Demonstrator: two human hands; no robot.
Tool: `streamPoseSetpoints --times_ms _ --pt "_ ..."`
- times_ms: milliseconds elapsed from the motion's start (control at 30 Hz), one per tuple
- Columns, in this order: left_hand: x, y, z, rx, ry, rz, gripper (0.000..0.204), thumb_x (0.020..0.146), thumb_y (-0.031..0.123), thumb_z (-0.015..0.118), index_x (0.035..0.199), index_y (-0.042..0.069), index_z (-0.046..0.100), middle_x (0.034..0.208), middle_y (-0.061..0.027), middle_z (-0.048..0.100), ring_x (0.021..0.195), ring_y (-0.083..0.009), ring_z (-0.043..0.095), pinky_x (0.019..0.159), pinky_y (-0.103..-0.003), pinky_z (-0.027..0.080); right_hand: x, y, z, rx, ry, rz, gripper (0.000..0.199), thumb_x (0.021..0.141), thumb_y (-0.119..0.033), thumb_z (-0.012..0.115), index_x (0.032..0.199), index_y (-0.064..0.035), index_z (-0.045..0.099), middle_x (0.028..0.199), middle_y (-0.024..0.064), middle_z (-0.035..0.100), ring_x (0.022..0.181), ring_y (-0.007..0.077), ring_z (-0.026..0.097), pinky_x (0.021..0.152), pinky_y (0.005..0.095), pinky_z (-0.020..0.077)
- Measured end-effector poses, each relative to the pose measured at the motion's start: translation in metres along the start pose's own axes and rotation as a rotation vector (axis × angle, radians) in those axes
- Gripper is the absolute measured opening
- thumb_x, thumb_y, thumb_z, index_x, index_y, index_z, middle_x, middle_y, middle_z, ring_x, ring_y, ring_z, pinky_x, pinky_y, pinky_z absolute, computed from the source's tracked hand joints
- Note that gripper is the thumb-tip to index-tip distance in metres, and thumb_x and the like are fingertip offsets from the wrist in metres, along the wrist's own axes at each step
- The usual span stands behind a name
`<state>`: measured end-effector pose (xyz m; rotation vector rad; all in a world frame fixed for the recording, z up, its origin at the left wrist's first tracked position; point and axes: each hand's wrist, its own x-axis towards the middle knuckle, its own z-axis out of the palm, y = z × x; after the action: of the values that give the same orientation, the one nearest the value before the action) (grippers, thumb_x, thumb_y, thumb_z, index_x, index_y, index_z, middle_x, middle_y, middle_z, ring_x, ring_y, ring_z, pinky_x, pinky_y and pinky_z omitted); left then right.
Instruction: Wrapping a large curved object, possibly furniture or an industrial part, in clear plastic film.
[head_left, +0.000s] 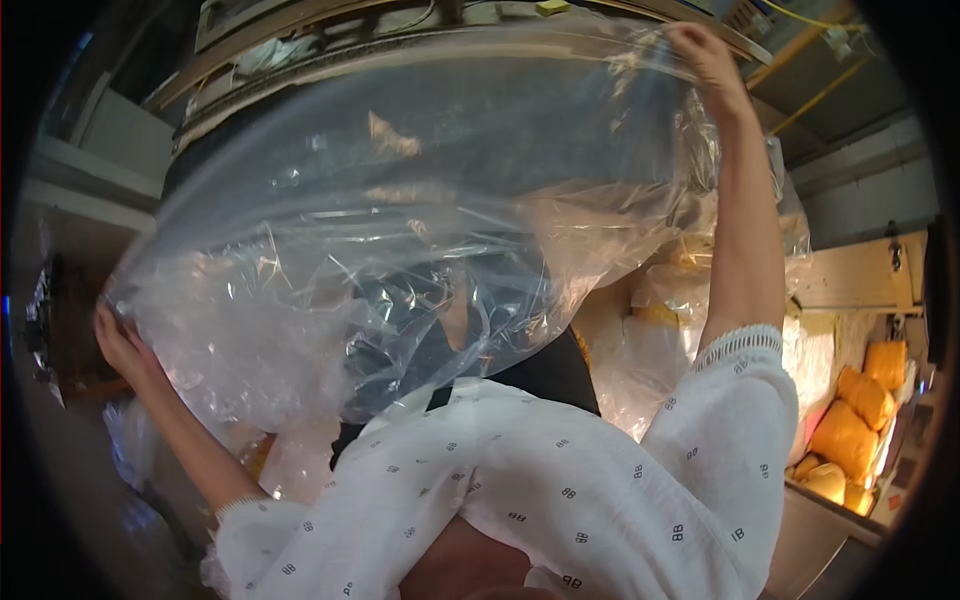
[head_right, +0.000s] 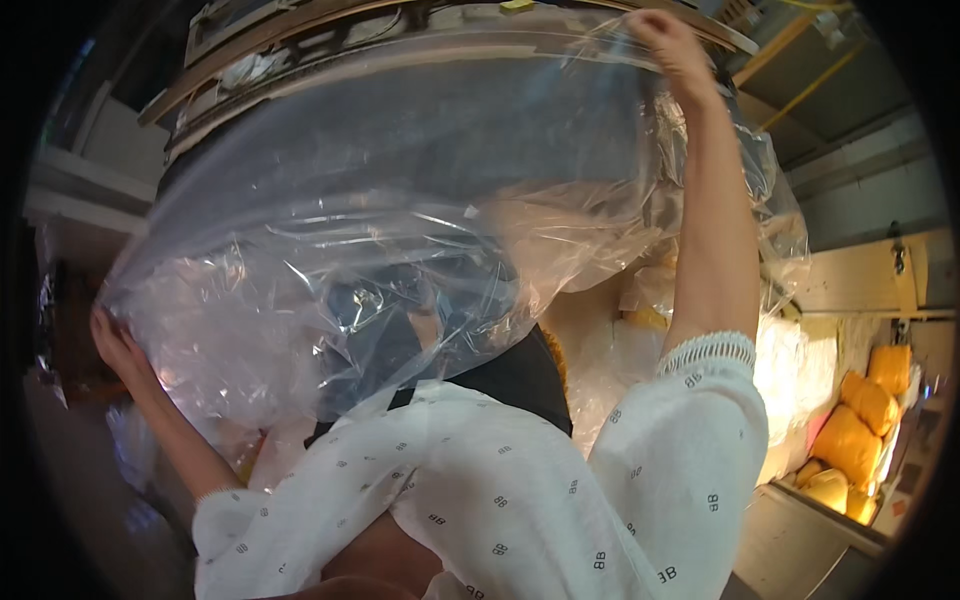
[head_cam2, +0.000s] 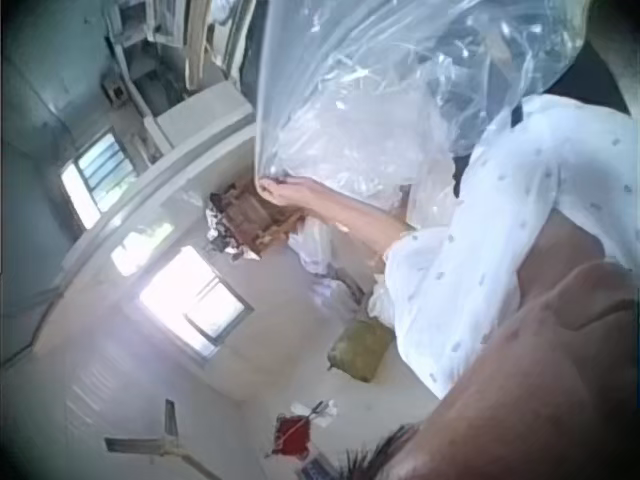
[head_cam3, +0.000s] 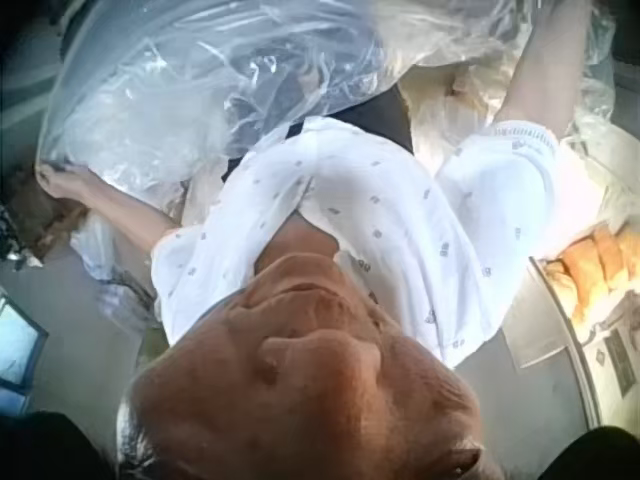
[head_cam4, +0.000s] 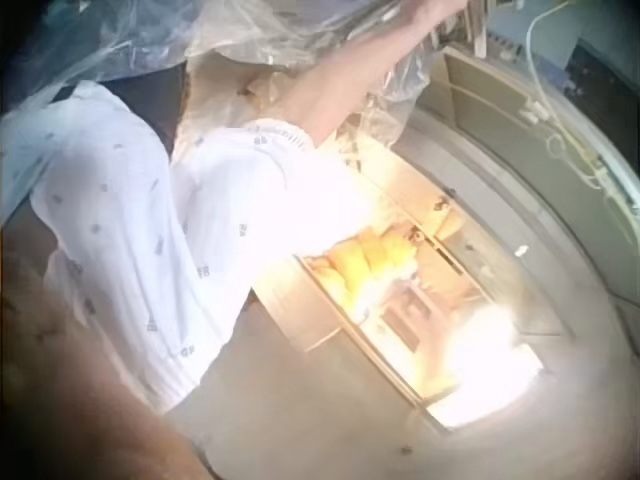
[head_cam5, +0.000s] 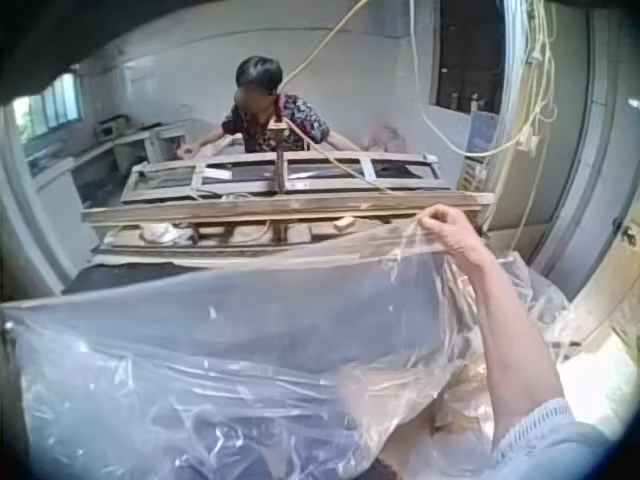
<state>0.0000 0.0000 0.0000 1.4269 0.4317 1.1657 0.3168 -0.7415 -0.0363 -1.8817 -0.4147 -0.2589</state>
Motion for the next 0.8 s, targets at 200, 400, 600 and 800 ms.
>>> streamPoseSetpoints --times_ms 200,400,600,800 --pt "0.032 -0.102 0.11 0.418 -0.178 0.122 0.027 0.081 0.024 0.066 0.101 0.006 0.065 0.097 -0.0034 0.064 0.09 -0.0118 0.056 0.082 -0.024 0.041 -0.012 0.078 -0.022 -0.55 0.547 -0.021 0.021 0.08 -0.022 0.063 0.089 -0.0023 0.063 0.083 0.0046 0.065 0.075 0.0126 0.059 0.07 0.0257 0.0455" --pt "0.056 -0.178 0.158 0.458 -0.211 -0.076 0.027 0.082 0.024 0.065 0.1 0.004 0.067 0.096 -0.0011 0.066 0.091 -0.0073 0.056 0.081 -0.019 0.04 -0.019 0.078 -0.003 -0.074 0.559 0.109 0.015 0.08 -0.016 0.065 0.089 -0.0036 0.064 0.075 -0.003 0.059 0.061 0.0042 0.046 0.057 0.0196 0.038" --pt "0.083 -0.2 0.178 0.255 -0.347 -0.092 0.026 0.082 0.022 0.065 0.101 0.004 0.067 0.098 -0.0004 0.066 0.09 -0.0074 0.056 0.079 -0.019 0.04 -0.002 0.087 -0.004 -0.119 0.542 0.171 0.016 0.079 -0.017 0.065 0.085 -0.0018 0.065 0.076 -0.0016 0.059 0.064 0.0071 0.049 0.06 0.0218 0.0394" --pt "0.092 -0.206 0.182 0.533 -0.258 -0.014 0.021 0.08 0.023 0.065 0.091 0.005 0.066 0.083 -0.0014 0.063 0.077 -0.0079 0.054 0.069 -0.021 0.041 0.004 0.087 -0.002 -0.531 0.619 0.136 0.028 0.075 -0.023 0.067 0.085 0.0017 0.058 0.092 0.01 0.051 0.079 0.0186 0.048 0.073 0.029 0.0399"
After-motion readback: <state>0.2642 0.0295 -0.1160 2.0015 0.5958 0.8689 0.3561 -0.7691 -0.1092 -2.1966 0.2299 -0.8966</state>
